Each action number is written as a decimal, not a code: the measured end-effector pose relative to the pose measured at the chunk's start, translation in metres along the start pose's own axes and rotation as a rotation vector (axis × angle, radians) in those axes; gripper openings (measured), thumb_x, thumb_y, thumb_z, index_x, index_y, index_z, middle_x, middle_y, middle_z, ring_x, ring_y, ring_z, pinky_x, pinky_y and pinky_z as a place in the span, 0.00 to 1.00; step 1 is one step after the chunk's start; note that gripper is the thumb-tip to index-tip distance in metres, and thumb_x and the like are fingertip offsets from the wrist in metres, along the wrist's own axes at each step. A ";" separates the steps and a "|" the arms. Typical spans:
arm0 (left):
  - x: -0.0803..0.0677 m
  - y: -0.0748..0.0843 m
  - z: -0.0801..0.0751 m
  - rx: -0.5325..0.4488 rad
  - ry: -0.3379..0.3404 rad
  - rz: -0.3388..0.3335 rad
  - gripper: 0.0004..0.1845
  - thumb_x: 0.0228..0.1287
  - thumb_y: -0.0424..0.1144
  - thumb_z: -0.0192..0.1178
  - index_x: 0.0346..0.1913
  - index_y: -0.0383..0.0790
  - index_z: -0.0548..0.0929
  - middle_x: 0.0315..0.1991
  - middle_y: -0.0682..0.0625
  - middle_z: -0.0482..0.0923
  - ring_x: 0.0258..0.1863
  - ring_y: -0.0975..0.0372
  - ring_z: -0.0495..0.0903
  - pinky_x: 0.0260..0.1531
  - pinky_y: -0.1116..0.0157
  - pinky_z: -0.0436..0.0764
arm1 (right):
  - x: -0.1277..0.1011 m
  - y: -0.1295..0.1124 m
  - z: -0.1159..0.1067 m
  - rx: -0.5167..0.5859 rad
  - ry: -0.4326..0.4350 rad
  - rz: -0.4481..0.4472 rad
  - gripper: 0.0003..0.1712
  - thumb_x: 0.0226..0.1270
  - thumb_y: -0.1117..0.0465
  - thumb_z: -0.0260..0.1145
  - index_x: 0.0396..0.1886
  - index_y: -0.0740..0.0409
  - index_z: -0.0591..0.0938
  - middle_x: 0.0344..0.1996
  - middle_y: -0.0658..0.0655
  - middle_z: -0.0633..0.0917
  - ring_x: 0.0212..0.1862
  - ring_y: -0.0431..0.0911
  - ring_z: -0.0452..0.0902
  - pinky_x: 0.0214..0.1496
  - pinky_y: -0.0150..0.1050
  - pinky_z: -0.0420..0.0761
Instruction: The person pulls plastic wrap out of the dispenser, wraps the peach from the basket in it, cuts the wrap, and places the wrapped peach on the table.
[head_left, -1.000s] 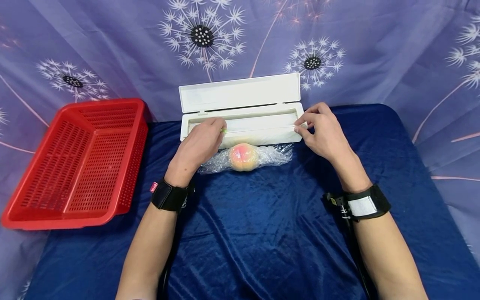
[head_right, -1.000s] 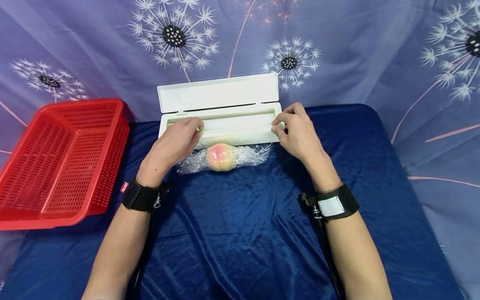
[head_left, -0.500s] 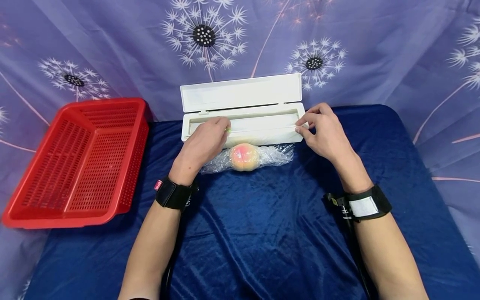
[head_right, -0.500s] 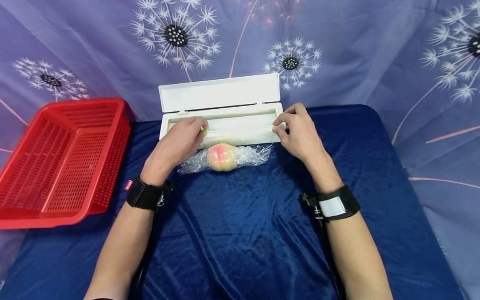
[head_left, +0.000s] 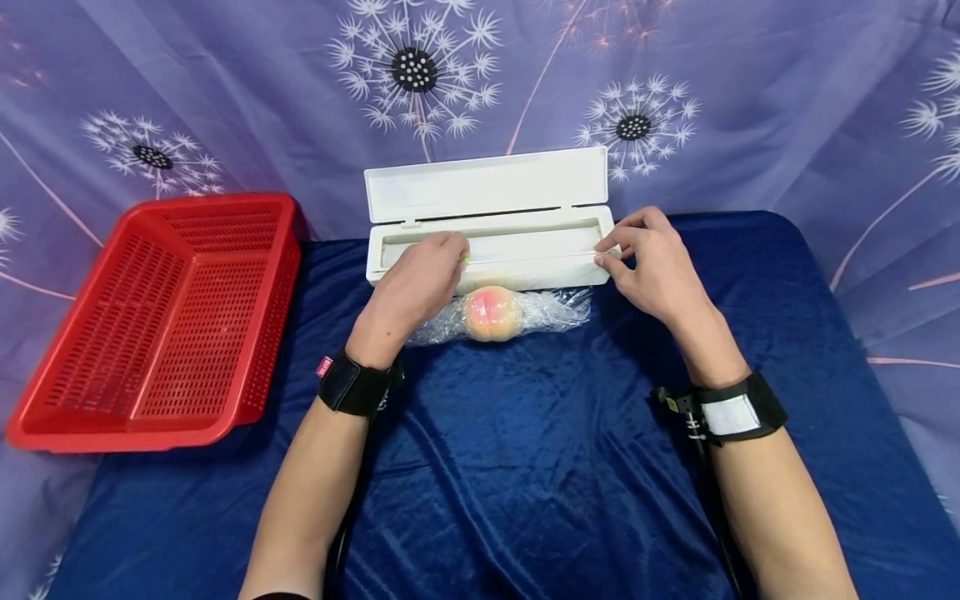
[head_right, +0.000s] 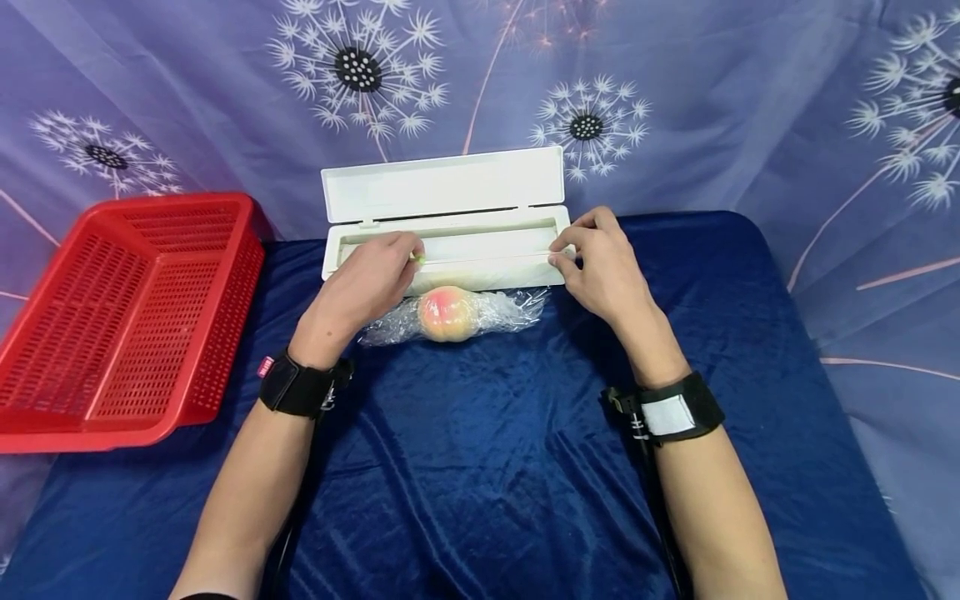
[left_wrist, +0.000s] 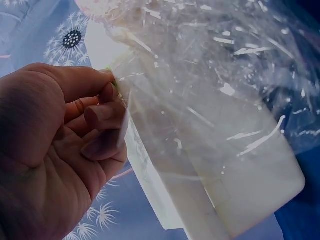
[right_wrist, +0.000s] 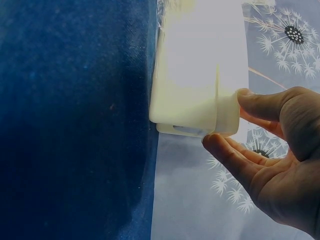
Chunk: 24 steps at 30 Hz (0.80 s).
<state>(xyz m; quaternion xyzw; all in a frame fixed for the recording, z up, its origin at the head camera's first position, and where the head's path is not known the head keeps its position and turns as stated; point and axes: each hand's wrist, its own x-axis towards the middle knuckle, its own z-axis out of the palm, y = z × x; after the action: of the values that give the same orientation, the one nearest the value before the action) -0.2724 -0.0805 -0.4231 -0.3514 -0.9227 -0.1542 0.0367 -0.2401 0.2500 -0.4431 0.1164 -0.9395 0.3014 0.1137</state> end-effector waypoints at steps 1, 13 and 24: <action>0.000 0.000 0.000 -0.001 -0.001 -0.001 0.08 0.82 0.29 0.52 0.53 0.31 0.80 0.42 0.41 0.79 0.39 0.52 0.77 0.45 0.56 0.79 | 0.000 0.000 0.000 -0.001 -0.001 0.001 0.08 0.72 0.65 0.73 0.46 0.66 0.91 0.53 0.68 0.78 0.45 0.61 0.80 0.49 0.56 0.78; 0.002 0.003 0.002 0.018 0.016 0.009 0.08 0.82 0.30 0.52 0.51 0.31 0.80 0.41 0.42 0.78 0.37 0.52 0.77 0.43 0.56 0.79 | 0.000 0.002 -0.001 0.003 0.000 0.003 0.08 0.72 0.65 0.73 0.46 0.66 0.91 0.53 0.69 0.78 0.45 0.62 0.81 0.50 0.58 0.79; 0.006 0.005 0.002 0.011 0.011 0.016 0.06 0.80 0.29 0.53 0.50 0.31 0.79 0.39 0.43 0.77 0.37 0.52 0.76 0.43 0.56 0.79 | 0.000 0.000 0.000 0.001 -0.001 -0.001 0.08 0.72 0.66 0.73 0.46 0.66 0.91 0.53 0.69 0.78 0.45 0.63 0.81 0.51 0.58 0.79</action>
<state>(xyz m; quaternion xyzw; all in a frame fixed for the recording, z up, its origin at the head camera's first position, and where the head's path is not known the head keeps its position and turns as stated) -0.2734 -0.0721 -0.4227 -0.3575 -0.9205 -0.1510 0.0450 -0.2405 0.2501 -0.4436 0.1169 -0.9393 0.3019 0.1133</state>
